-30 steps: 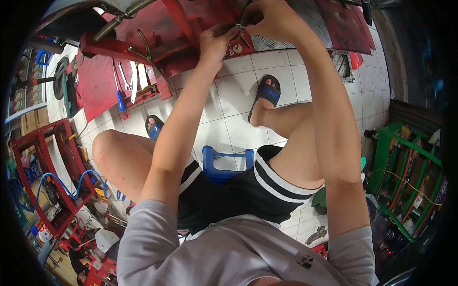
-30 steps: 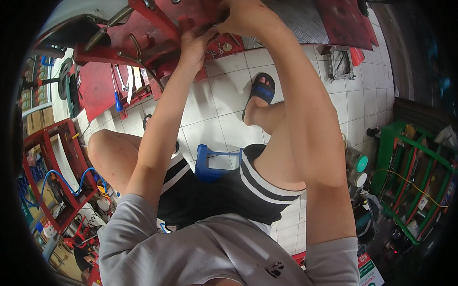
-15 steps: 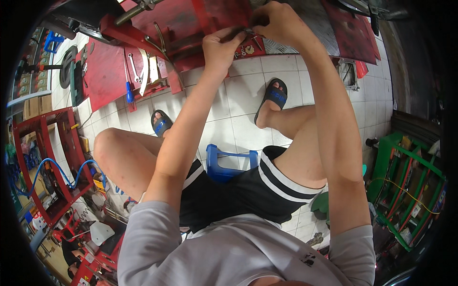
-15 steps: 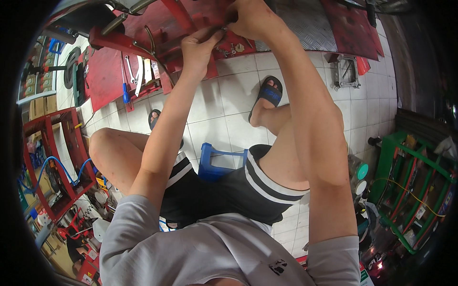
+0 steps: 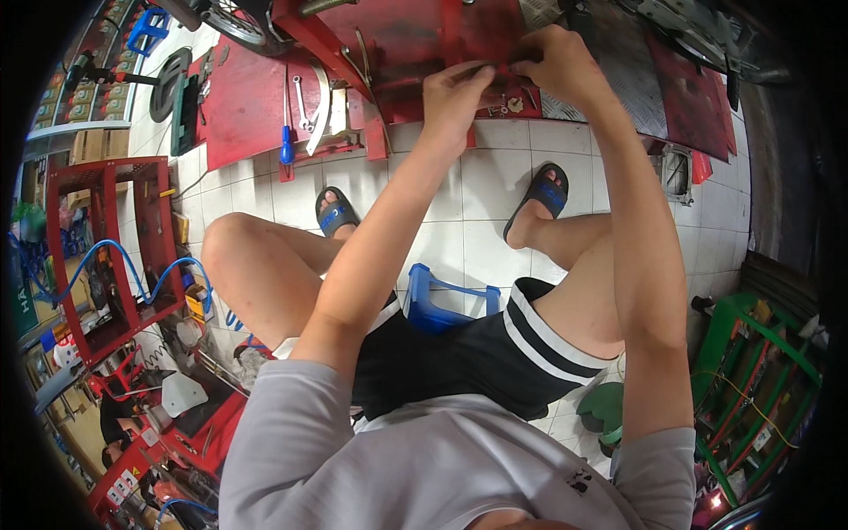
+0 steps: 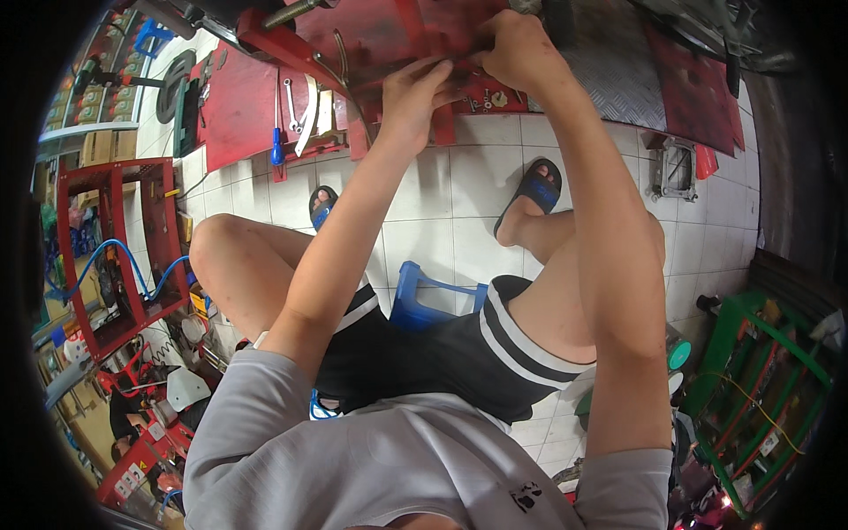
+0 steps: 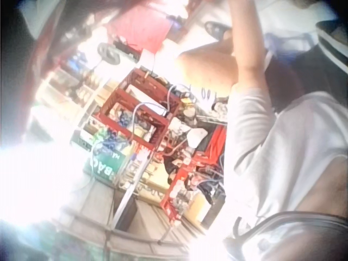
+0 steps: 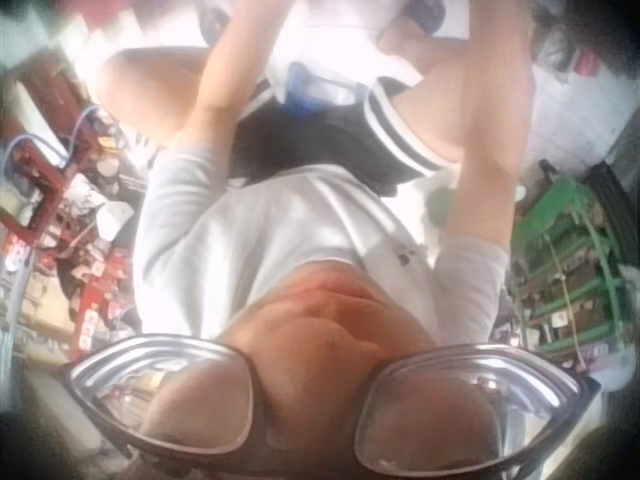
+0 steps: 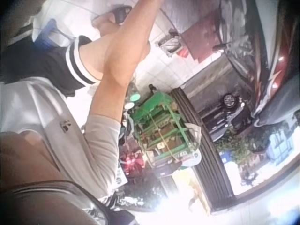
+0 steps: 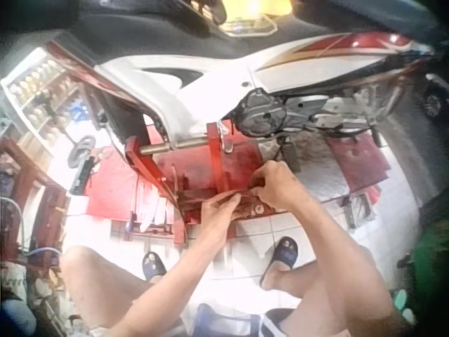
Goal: The person assembles curved metal brake shoes with springs and pins on a red workbench. They pick up the brake shoes, attach small metal components, and secure them together using their hands.
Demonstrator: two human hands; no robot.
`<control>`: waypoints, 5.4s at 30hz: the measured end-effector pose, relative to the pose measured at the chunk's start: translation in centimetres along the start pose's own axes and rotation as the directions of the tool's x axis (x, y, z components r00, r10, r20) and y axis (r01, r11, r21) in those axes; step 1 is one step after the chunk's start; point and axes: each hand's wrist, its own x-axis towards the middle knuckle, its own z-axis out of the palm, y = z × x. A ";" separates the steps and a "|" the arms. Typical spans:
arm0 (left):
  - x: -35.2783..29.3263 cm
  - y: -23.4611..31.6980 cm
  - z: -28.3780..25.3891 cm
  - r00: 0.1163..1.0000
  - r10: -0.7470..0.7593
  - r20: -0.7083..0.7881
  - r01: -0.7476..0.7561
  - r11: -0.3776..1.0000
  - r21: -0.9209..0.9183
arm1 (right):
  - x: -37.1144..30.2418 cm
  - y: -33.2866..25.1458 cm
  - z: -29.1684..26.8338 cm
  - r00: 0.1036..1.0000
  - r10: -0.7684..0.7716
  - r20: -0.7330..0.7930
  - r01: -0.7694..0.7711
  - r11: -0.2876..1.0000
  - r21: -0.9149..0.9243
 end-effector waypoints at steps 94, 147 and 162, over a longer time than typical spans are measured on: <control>-1.4 10.4 -12.3 0.942 -0.255 -0.219 0.243 0.067 0.968 | 10.7 -6.8 24.0 0.905 -0.044 0.422 -0.389 -0.484 0.784; 0.2 7.4 -15.6 0.991 -0.107 -0.082 0.130 0.616 0.777 | 9.8 -7.2 22.3 0.990 -0.006 -0.140 0.128 0.456 0.881; -0.3 7.5 -15.3 0.984 -0.112 -0.135 0.176 0.615 0.769 | 10.7 -5.8 23.3 0.989 -0.110 -0.103 0.134 0.329 0.935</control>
